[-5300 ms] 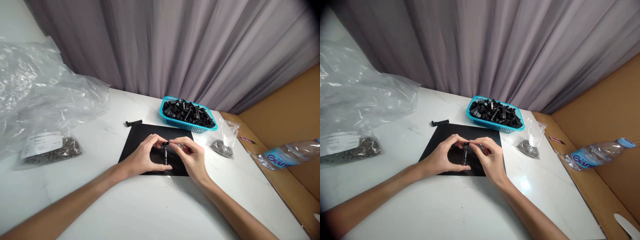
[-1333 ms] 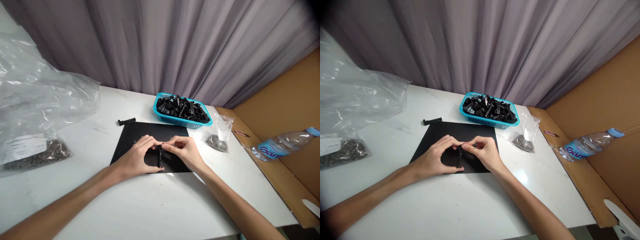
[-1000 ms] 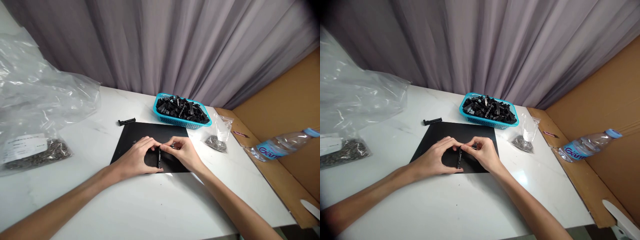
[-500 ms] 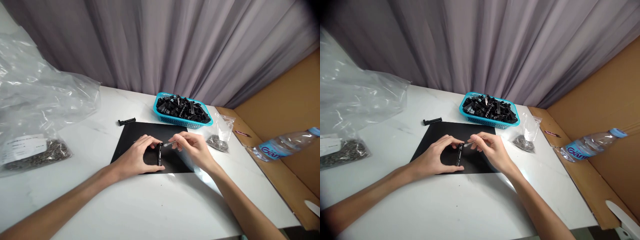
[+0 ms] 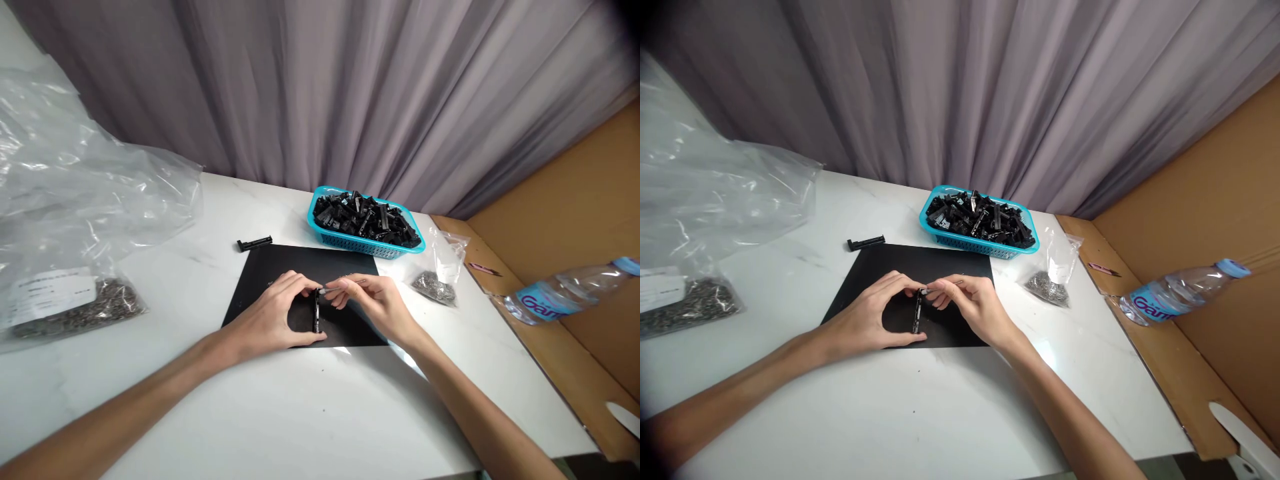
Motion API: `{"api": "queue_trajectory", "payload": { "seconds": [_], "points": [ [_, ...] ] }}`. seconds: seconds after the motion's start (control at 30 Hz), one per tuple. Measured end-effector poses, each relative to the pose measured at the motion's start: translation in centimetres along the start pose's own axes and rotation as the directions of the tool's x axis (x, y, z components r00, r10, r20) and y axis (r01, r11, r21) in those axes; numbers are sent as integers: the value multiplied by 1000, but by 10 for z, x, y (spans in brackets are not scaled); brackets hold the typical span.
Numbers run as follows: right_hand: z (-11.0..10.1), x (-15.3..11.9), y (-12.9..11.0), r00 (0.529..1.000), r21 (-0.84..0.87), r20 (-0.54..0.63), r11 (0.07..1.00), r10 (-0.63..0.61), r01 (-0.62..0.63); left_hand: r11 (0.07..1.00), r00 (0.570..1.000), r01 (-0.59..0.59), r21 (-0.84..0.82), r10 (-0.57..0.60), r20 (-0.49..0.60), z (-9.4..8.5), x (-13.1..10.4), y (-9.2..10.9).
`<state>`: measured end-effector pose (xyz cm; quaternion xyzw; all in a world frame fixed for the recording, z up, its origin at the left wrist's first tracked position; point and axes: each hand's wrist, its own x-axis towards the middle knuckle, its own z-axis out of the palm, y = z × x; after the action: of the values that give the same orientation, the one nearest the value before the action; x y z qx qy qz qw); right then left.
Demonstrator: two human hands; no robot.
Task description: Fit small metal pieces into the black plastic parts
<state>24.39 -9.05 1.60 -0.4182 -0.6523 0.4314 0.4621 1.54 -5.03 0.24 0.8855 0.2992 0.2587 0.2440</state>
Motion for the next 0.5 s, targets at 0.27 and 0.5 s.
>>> {"api": "queue_trajectory", "payload": {
  "seconds": [0.27, 0.5],
  "points": [
    [6, -4, -1, 997, -121, -30, 990, -76, 72, 1000, 1000, 5, 4, -5, -7, 1, -1, 0],
    [11, -4, -7, 917, -350, -317, 928, -243, 125, 997, 985, -17, 75, 30, -172, 1, -1, -4]
  ]
}}
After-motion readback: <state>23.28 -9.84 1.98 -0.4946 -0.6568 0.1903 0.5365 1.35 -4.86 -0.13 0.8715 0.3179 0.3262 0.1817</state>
